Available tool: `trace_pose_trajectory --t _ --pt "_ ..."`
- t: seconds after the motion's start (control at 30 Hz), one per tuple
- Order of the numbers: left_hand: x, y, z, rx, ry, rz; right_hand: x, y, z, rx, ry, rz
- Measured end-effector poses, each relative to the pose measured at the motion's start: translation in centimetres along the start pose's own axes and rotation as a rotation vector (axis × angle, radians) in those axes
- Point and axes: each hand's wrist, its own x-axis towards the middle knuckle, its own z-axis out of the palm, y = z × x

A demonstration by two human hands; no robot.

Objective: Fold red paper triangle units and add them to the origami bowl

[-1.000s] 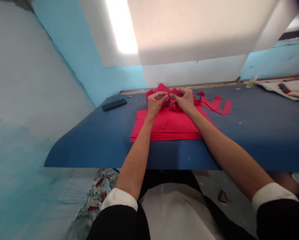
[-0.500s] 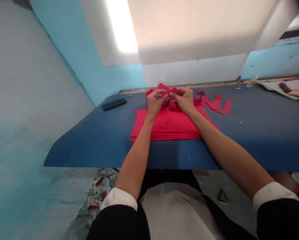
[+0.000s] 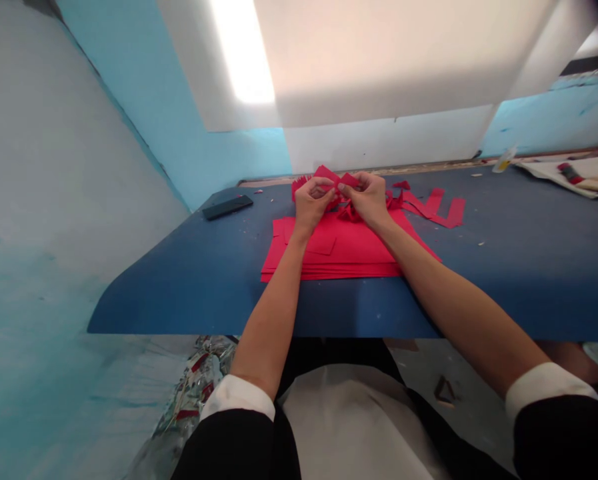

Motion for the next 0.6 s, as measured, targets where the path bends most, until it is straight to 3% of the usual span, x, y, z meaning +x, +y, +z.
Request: trace_pose_trajectory --t 0.13,0.33,0.6 --pt "-0.1 0.3 0.2 0.012 -0.004 -0.030 0.1 0.5 0.0 -0.012 0.015 0.007" --pt "-0.1 0.3 0.3 0.075 -0.030 0.036 0.4 1.2 -0.1 -0.029 0.076 0.035" --pt "0.3 0.1 0.1 0.062 0.037 0.070 0.6 1.2 0.0 0.163 0.035 0.122"
